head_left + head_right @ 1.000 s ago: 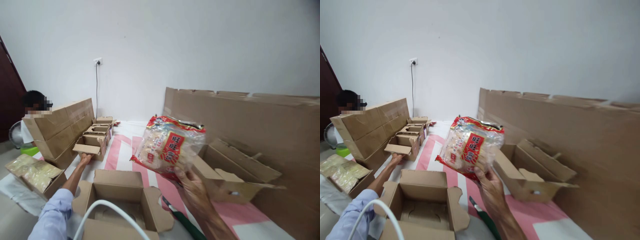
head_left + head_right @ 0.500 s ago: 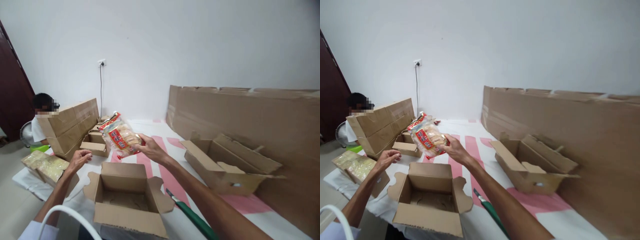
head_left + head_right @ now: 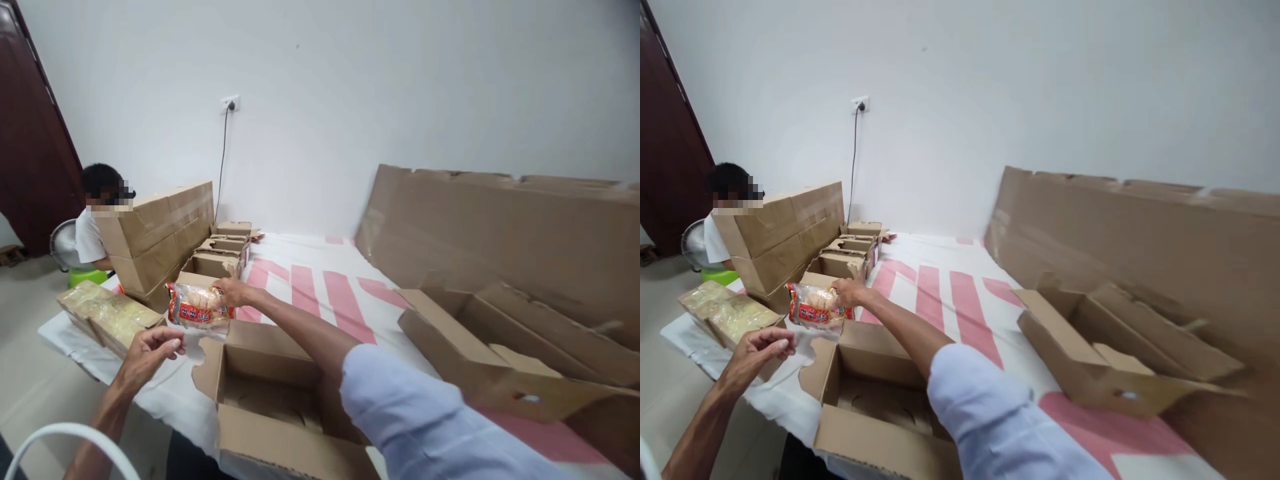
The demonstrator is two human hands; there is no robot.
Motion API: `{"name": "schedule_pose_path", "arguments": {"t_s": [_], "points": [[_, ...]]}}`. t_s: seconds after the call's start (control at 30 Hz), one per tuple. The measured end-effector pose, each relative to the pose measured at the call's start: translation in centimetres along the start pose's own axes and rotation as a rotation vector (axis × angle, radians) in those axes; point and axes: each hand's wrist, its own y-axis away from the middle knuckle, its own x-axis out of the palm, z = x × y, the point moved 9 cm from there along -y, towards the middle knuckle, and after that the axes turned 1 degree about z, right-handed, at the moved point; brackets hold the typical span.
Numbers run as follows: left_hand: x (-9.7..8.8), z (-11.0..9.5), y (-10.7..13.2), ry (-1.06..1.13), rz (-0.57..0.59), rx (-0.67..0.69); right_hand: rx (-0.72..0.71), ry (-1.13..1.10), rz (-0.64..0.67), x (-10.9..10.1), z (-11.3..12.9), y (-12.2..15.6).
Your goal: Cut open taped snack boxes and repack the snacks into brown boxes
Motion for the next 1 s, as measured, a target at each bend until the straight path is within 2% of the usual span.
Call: {"name": "schedule_pose_path", "arguments": {"t_s": [0.17, 0.33, 0.5, 0.63, 0.7, 0.77, 0.83, 0.87, 0.9, 0.93, 1.0], "points": [[0.1, 1.4, 0.7, 0.03, -0.013, -0.018, 0.044, 0.082, -0.039, 2.0, -0.6, -2.6], [1.3, 2.7, 1.1, 0.088, 0.019, -0.047, 0.09, 0.147, -0.141, 2.7, -1.3, -2.7], [2.5, 3.5, 1.1, 0.122, 0.042, -0.048, 0.142, 0.113, -0.264, 1.6, -1.3, -1.6], [3.2, 3.8, 1.3, 0.135, 0.04, -0.04, 0.084, 0.025, -0.29, -0.5, 1.1, 0.5], [3.2, 3.7, 1.6, 0.168, 0.036, -0.037, 0.016, -0.039, -0.251, -1.3, 3.7, 3.1], [2.7, 3.3, 2.1, 0.195, 0.026, -0.019, -0.112, -0.157, -0.121, -1.1, 7.5, 7.4], [2.2, 2.4, 2.8, 0.208, 0.025, 0.008, -0.37, -0.593, 0.235, 0.8, 13.1, 13.7], [2.0, 1.9, 3.2, 0.216, 0.033, 0.022, -0.441, -0.735, 0.375, 1.5, 15.5, 17.2], [1.9, 1.4, 3.6, 0.224, 0.046, 0.036, -0.471, -0.845, 0.447, 1.9, 17.5, 20.2], [2.0, 0.9, 3.9, 0.232, 0.065, 0.049, -0.474, -0.937, 0.418, 1.9, 19.0, 22.3], [2.5, 0.1, 4.6, 0.245, 0.097, 0.083, -0.495, -0.985, 0.381, 2.3, 21.8, 25.3]]}}
